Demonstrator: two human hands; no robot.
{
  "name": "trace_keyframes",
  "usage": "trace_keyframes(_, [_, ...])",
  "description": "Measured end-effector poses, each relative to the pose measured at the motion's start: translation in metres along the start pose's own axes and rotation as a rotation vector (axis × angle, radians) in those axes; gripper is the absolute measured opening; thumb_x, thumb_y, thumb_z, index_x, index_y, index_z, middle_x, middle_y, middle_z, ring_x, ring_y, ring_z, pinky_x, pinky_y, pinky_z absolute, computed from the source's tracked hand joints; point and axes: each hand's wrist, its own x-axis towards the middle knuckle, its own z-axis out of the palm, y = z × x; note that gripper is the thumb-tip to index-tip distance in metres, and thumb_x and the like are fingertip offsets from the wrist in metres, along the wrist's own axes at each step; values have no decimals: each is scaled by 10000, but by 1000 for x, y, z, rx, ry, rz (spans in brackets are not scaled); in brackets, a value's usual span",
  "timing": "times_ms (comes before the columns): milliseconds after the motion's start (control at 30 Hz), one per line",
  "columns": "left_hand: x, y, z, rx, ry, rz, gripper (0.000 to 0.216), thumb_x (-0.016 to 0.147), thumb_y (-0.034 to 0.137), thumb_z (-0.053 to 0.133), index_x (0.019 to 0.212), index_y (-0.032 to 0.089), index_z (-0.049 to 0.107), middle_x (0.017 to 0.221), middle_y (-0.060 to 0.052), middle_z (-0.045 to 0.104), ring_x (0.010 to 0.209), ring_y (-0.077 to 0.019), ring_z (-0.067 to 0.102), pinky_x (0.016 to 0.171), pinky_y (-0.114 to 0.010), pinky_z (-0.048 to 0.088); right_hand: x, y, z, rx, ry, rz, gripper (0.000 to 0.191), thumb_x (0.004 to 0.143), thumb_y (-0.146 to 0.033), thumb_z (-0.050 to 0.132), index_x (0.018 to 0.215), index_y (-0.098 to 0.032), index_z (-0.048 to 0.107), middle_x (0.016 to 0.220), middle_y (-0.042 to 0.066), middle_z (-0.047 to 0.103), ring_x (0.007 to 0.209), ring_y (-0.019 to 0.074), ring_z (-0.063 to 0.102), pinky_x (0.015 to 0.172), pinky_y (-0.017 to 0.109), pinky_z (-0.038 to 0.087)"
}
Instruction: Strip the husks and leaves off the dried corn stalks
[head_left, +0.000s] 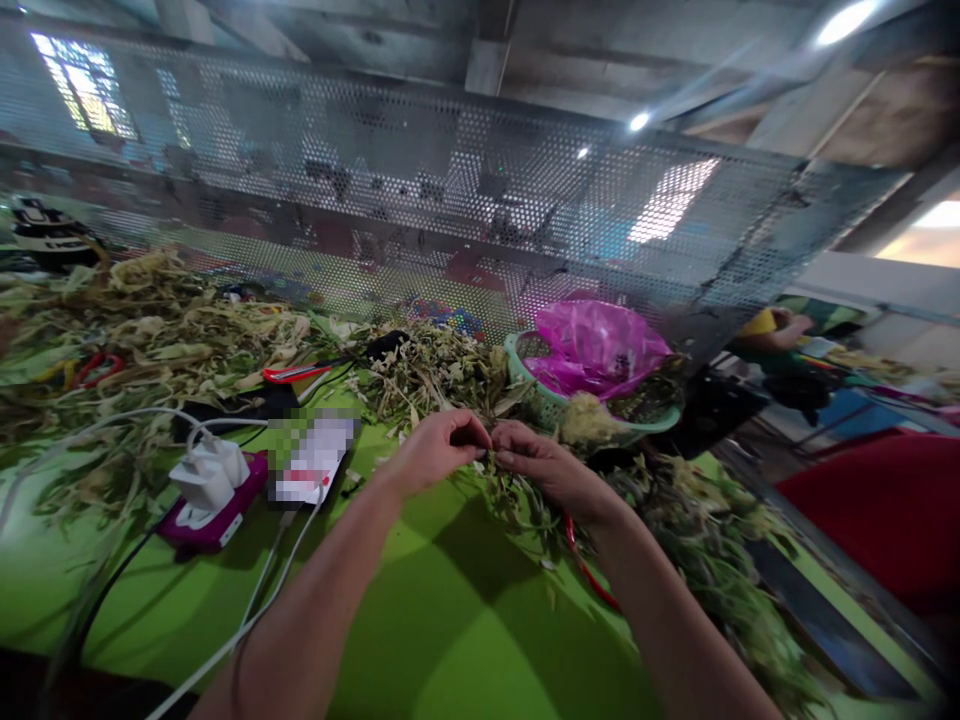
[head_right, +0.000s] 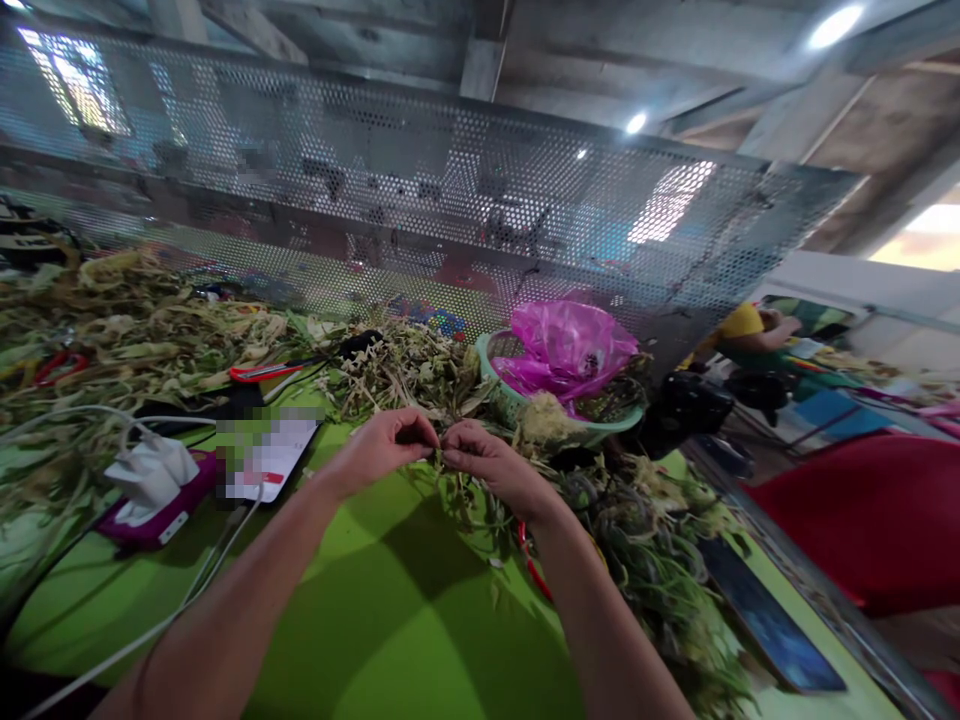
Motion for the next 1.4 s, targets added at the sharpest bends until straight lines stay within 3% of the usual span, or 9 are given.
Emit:
trace_keyframes(200, [1, -4, 0, -15, -6, 1, 101, 718, 119, 620, 817, 131, 632, 786, -26, 652, 747, -121, 586, 710, -240, 453, 2, 1, 4, 61, 141, 38, 278, 739, -428, 711, 685, -180, 598, 841, 16, 558, 821, 170, 515, 768, 296, 413])
trace_keyframes(367, [3, -3, 0, -47, 50, -32, 107, 701, 110, 641, 804, 127, 617, 749, -11, 626, 711, -110, 564, 684, -232, 441, 4, -1, 8, 28, 281, 66, 249, 696, -402, 743, 756, -186, 633, 736, -4, 568, 716, 156, 522, 680, 281, 407])
trace_keyframes(567, [4, -2, 1, -31, 86, -48, 108, 693, 115, 658, 798, 126, 634, 737, -13, 629, 700, -116, 560, 688, -244, 441, 3, -8, 4, -159, 254, -53, 105, 774, -304, 652, 809, -212, 690, 886, 34, 604, 887, 198, 568, 833, 330, 417])
trace_keyframes(800, [4, -9, 7, -58, 78, -39, 80, 698, 134, 650, 776, 130, 630, 738, -22, 633, 705, -117, 559, 689, -237, 436, 2, -9, 0, -236, 237, -119, 55, 766, -251, 649, 753, -212, 684, 845, 32, 582, 828, 187, 572, 782, 324, 439])
trace_keyframes(1233, [5, -11, 5, -125, 88, -65, 91, 689, 161, 654, 763, 131, 610, 708, 1, 601, 676, -106, 538, 655, -224, 416, 3, -11, 8, -243, 367, -122, 73, 746, -268, 681, 781, -208, 660, 791, 25, 615, 775, 186, 579, 713, 311, 445])
trace_keyframes(1400, [4, -8, 5, -159, 40, -59, 103, 712, 147, 626, 809, 136, 592, 758, -8, 606, 727, -114, 548, 704, -239, 427, 4, -13, 7, -277, 354, -156, 39, 770, -231, 645, 790, -207, 668, 833, 36, 613, 829, 195, 585, 774, 333, 449])
